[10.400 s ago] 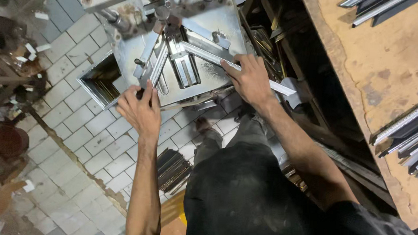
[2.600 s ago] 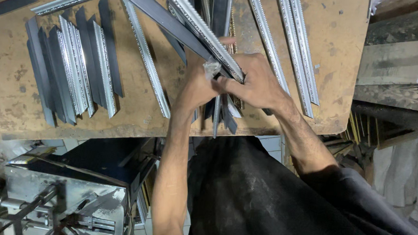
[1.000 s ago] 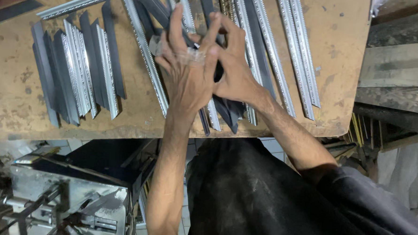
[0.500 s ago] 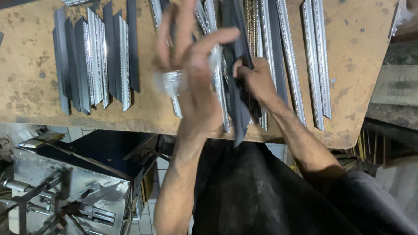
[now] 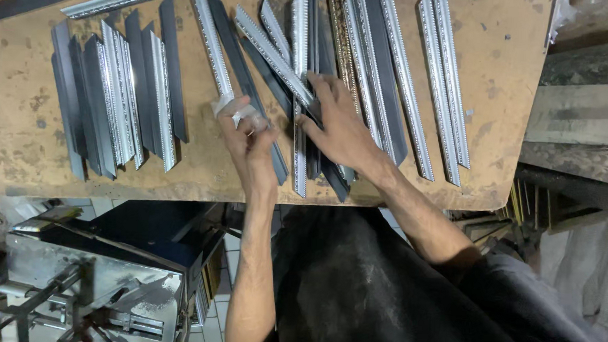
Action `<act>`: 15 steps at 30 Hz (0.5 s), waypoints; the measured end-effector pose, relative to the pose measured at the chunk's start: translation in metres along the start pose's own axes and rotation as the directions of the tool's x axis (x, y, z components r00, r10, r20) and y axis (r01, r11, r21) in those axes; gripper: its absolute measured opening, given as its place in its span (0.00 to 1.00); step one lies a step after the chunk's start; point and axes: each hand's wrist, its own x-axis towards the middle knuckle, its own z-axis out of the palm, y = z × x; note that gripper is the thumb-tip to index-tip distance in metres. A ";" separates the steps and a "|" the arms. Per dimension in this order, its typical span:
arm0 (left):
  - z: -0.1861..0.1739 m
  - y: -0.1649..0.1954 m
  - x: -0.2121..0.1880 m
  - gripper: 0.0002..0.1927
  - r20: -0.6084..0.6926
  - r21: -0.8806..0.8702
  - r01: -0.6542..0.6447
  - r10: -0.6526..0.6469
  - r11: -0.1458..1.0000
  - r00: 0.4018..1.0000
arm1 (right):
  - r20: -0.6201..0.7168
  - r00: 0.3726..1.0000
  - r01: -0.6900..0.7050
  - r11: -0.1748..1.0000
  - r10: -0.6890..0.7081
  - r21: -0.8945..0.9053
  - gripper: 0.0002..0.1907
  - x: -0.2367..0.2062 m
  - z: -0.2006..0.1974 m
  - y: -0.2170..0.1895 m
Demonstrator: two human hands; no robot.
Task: The person repeatedly picks up two metal frame pieces, places them into a corner-joining press, and operates the press to form a right-angle joint. The joined frame is then removed and placed on a nearby table. This cycle is repeated multiple times.
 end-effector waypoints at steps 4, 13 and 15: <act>-0.013 -0.007 -0.008 0.38 0.061 -0.035 -0.012 0.014 0.999 0.998 | -0.098 0.989 0.100 0.992 -0.107 -0.071 0.29 -0.012 -0.014 -0.012; 0.022 0.008 -0.039 0.47 0.437 0.623 -0.253 -0.061 0.740 0.897 | 0.180 0.983 -0.111 0.681 -0.030 0.724 0.12 -0.027 -0.034 0.002; 0.024 0.014 -0.042 0.51 0.547 0.489 -0.370 0.053 0.790 0.835 | 0.072 0.972 -0.200 0.628 0.223 0.752 0.12 -0.035 -0.057 0.016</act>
